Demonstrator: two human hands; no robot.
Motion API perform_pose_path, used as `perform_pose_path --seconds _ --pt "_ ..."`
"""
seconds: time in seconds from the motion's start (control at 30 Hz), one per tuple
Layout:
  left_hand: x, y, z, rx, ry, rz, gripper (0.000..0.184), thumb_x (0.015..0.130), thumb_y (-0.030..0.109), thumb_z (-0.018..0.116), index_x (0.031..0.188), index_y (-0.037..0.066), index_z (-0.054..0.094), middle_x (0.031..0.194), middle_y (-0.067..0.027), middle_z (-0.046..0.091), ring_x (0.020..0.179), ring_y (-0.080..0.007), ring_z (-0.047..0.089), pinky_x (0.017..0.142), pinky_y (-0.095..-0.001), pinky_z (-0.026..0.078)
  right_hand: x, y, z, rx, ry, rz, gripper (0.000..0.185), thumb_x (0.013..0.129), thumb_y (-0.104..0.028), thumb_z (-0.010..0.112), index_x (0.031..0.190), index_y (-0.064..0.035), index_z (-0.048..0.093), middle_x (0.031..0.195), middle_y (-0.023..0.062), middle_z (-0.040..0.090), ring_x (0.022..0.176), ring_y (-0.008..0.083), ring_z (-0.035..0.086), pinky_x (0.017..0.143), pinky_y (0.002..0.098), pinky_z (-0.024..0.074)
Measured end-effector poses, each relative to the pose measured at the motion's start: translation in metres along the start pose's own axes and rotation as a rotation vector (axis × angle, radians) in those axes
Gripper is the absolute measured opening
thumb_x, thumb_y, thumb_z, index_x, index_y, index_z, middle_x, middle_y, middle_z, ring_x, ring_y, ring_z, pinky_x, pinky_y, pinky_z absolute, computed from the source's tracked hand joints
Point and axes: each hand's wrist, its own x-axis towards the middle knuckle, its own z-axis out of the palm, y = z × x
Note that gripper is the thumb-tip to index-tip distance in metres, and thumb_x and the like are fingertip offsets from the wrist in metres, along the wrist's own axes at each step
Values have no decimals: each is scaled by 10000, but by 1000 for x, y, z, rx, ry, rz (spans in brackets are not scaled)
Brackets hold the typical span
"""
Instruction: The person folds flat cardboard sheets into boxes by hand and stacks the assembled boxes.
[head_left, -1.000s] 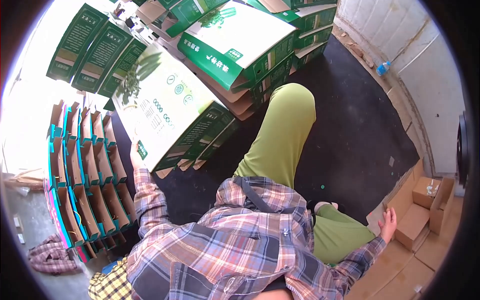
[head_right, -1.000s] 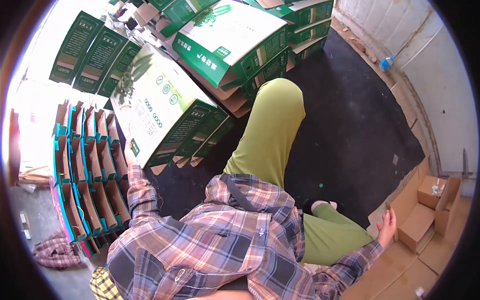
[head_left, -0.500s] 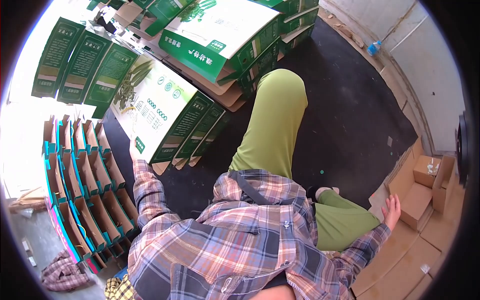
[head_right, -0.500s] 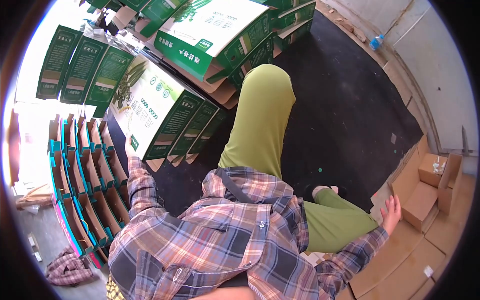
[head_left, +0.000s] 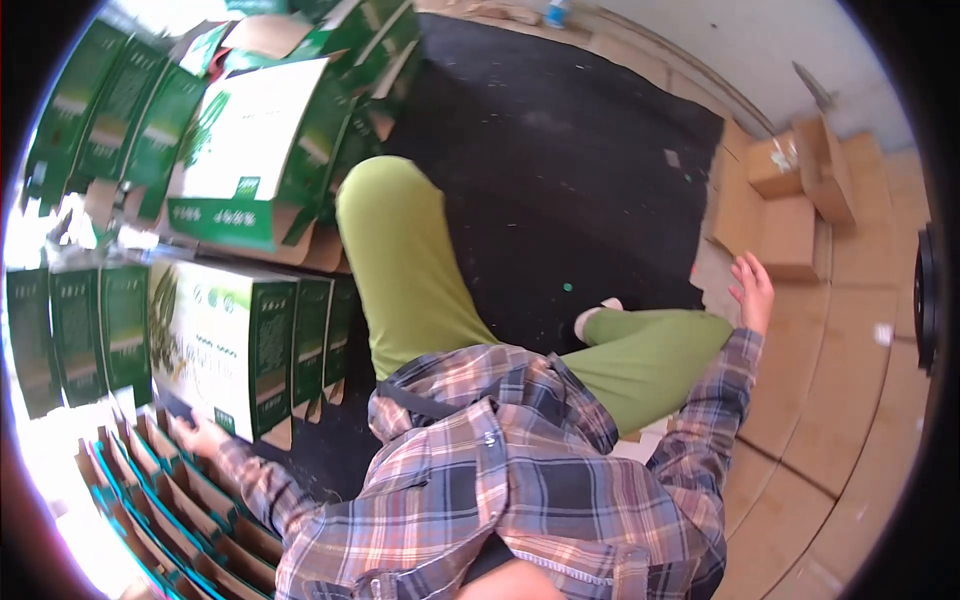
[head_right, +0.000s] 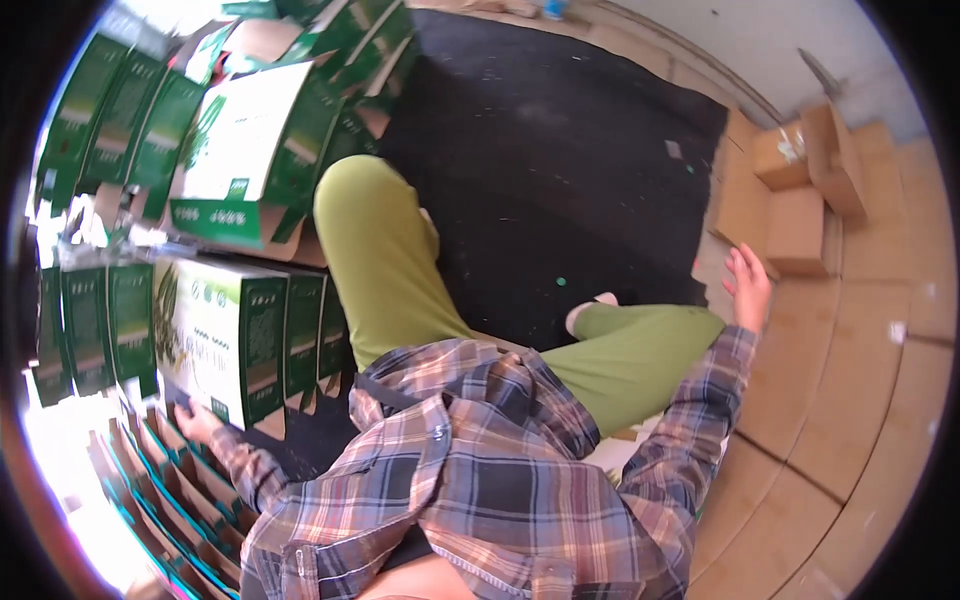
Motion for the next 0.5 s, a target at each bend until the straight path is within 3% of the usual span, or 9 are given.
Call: perform_pose_path --seconds 0.03,0.07,0.13,0.27,0.4,0.47,0.5 --pt "8 45 -8 -394 35 -162 366 818 115 653 1143 -35 574 1010 -153 619 862 -215 582 779 -333 474 0 4 -9 2 43 12 444 920 -299 541 1294 -69 476 1225 65 571 1057 151 562 777 299 472" --pt "16 87 -22 -168 70 -44 383 839 90 624 1203 -11 556 1077 -111 613 953 -197 565 837 -316 453 -3 11 -21 38 100 1 423 915 -287 550 1274 -68 496 1201 61 585 1032 144 572 759 293 476" --pt "22 178 -34 -354 56 94 336 870 75 589 1193 -9 559 1129 -87 600 1007 -180 543 889 -300 428 -16 32 -46 68 207 11 403 911 -274 560 1254 -68 517 1176 57 599 1006 136 583 741 287 480" --pt "13 311 -2 -1004 -239 147 266 906 52 540 1161 -8 579 1170 -81 578 1043 -157 538 888 -272 442 -63 102 -72 30 389 171 358 884 -238 581 1204 -80 558 1039 58 653 884 152 629 654 293 502" --pt "-12 423 48 -1179 -552 352 260 900 33 547 1151 -25 577 1131 -89 576 1005 -154 538 869 -272 441 -148 258 -84 -72 479 414 277 870 -204 580 1118 -82 608 941 61 659 733 172 647 506 311 509" --pt "-34 487 48 -1159 -724 620 250 894 8 539 1138 -6 593 1125 -75 552 993 -146 534 819 -268 449 -216 297 -67 85 524 768 255 846 -206 587 1095 -161 617 892 42 631 805 199 628 565 392 496" --pt "-44 512 55 -1234 -852 658 244 896 10 536 1132 -3 597 1139 -74 547 1000 -141 531 818 -261 451 -251 309 -57 156 531 907 236 842 -180 579 1073 -147 612 890 41 629 781 207 627 572 394 494"
